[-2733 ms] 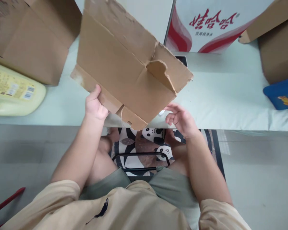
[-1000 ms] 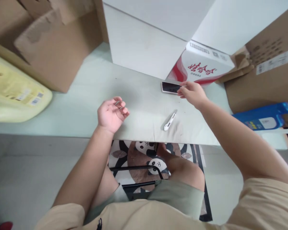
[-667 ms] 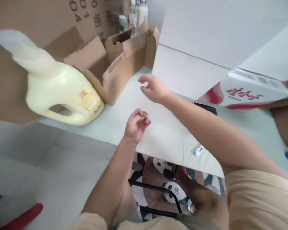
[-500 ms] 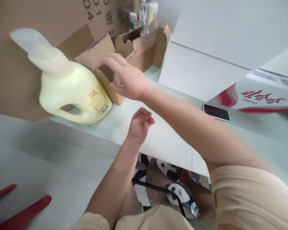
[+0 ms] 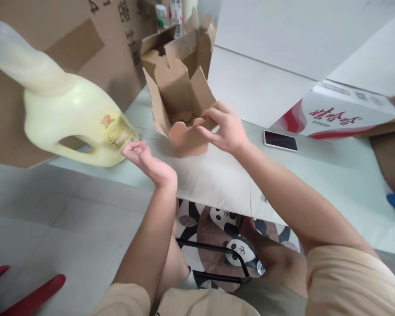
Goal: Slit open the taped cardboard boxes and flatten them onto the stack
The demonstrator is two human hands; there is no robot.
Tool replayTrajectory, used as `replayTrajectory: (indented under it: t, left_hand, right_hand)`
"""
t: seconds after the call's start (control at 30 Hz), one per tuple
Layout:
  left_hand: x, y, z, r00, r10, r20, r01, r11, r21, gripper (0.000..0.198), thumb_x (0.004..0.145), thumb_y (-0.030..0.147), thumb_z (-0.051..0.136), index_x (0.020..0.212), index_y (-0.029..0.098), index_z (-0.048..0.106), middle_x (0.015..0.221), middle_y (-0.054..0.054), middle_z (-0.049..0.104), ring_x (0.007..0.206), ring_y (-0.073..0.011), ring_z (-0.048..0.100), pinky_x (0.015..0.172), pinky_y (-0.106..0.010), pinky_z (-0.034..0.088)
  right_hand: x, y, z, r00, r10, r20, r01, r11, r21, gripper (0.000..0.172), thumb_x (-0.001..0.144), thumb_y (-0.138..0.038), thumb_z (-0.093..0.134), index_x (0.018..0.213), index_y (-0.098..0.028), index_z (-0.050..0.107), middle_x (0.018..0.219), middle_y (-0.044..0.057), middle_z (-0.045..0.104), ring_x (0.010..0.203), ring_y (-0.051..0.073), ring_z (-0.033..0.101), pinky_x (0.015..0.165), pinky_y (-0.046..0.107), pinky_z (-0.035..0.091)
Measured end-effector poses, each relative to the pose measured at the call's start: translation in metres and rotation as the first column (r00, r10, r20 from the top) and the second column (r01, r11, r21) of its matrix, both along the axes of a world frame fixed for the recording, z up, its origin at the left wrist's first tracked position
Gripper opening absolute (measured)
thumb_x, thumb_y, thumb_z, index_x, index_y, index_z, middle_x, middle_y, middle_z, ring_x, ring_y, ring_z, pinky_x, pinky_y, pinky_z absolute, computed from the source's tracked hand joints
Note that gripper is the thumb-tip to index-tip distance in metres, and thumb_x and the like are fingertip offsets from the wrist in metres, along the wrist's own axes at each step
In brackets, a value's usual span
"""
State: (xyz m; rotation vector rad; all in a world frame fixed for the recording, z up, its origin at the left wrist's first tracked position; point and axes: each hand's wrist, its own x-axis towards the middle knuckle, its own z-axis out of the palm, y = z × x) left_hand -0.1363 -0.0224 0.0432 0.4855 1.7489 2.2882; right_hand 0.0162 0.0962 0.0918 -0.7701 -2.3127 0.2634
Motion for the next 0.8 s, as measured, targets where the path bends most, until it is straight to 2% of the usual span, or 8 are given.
replayTrajectory:
  t: [0.1, 0.17, 0.3, 0.33, 0.43, 0.53, 0.7, 0.8]
  left_hand:
    - [-0.003, 0.012, -0.006, 0.996, -0.076, 0.052, 0.074, 0.997, 0.037, 0.013, 0.089, 0.033, 0.038, 0.101, 0.027, 0.040, 0.117, -0.004, 0.049, 0.124, -0.0194, 0.050, 0.110, -0.032, 0.036]
    - [-0.001, 0.019, -0.008, 0.954, -0.276, 0.118, 0.268, 0.960, 0.078, 0.024, 0.091, 0.041, 0.037, 0.108, 0.029, 0.046, 0.132, -0.004, 0.056, 0.135, -0.0191, 0.051, 0.109, -0.031, 0.039]
    - [0.023, 0.027, -0.006, 0.702, -0.701, 0.125, 0.672, 0.711, 0.207, 0.045, 0.090, 0.062, 0.043, 0.116, 0.029, 0.060, 0.141, -0.005, 0.065, 0.142, -0.0217, 0.054, 0.110, -0.033, 0.045]
    - [0.032, 0.027, -0.005, 0.641, -0.762, 0.090, 0.730, 0.642, 0.236, 0.048, 0.089, 0.065, 0.046, 0.115, 0.028, 0.063, 0.138, -0.006, 0.067, 0.141, -0.0230, 0.056, 0.112, -0.035, 0.045]
    - [0.059, 0.027, -0.005, 0.544, -0.838, 0.037, 0.804, 0.534, 0.262, 0.056, 0.087, 0.076, 0.049, 0.104, 0.026, 0.069, 0.124, -0.007, 0.073, 0.131, -0.0267, 0.063, 0.114, -0.038, 0.047]
    - [0.077, 0.029, -0.007, 0.559, -0.829, 0.008, 0.817, 0.552, 0.163, 0.061, 0.083, 0.082, 0.054, 0.094, 0.025, 0.071, 0.113, -0.008, 0.074, 0.122, -0.0273, 0.068, 0.110, -0.040, 0.051]
    - [0.085, 0.036, -0.013, 0.598, -0.789, -0.141, 0.801, 0.596, 0.054, 0.045, 0.085, 0.068, 0.067, 0.078, 0.024, 0.069, 0.096, -0.005, 0.071, 0.106, -0.0220, 0.069, 0.106, -0.036, 0.052]
    - [0.086, 0.038, -0.015, 0.594, -0.788, -0.160, 0.796, 0.605, -0.026, 0.029, 0.084, 0.053, 0.075, 0.092, 0.026, 0.069, 0.094, -0.002, 0.067, 0.100, -0.0196, 0.068, 0.098, -0.032, 0.052]
  right_hand:
    - [0.069, -0.044, 0.014, 0.997, 0.018, -0.071, -0.015, 0.999, 0.038, 0.022, 0.088, -0.041, 0.071, 0.074, -0.024, 0.069, 0.083, 0.006, 0.061, 0.074, 0.019, 0.061, 0.066, 0.037, 0.052]
    - [0.114, -0.077, 0.020, 0.987, 0.106, -0.120, -0.101, 0.994, 0.048, 0.016, 0.085, -0.032, 0.076, 0.072, -0.025, 0.068, 0.078, 0.004, 0.058, 0.071, 0.018, 0.061, 0.058, 0.035, 0.049]
    - [0.175, -0.130, 0.003, 0.975, 0.015, -0.222, -0.011, 1.000, 0.021, 0.011, 0.083, -0.030, 0.077, 0.080, -0.027, 0.067, 0.090, 0.006, 0.055, 0.079, 0.021, 0.061, 0.059, 0.037, 0.054]
    - [0.181, -0.138, -0.007, 0.957, -0.081, -0.278, 0.087, 0.996, 0.009, 0.015, 0.080, -0.031, 0.081, 0.090, -0.030, 0.069, 0.103, 0.007, 0.058, 0.091, 0.024, 0.063, 0.067, 0.039, 0.058]
    - [0.181, -0.148, -0.038, 0.829, -0.298, -0.473, 0.253, 0.954, -0.158, 0.075, 0.073, -0.027, 0.087, 0.138, -0.046, 0.055, 0.145, 0.005, 0.050, 0.118, 0.026, 0.063, 0.088, 0.042, 0.063]
    - [0.175, -0.149, -0.054, 0.771, -0.372, -0.517, 0.166, 0.901, -0.401, 0.097, 0.081, -0.021, 0.080, 0.154, -0.056, 0.027, 0.134, 0.002, 0.062, 0.102, 0.021, 0.071, 0.084, 0.039, 0.065]
    - [0.184, -0.150, -0.061, 0.855, -0.293, -0.429, 0.102, 0.905, -0.414, 0.038, 0.090, -0.026, 0.070, 0.127, -0.036, 0.069, 0.128, 0.007, 0.070, 0.121, 0.029, 0.069, 0.102, 0.051, 0.061]
    - [0.192, -0.151, -0.067, 0.888, -0.163, -0.429, -0.005, 0.931, -0.365, 0.049, 0.091, -0.047, 0.071, 0.139, -0.037, 0.065, 0.140, 0.010, 0.064, 0.131, 0.032, 0.063, 0.111, 0.054, 0.055]
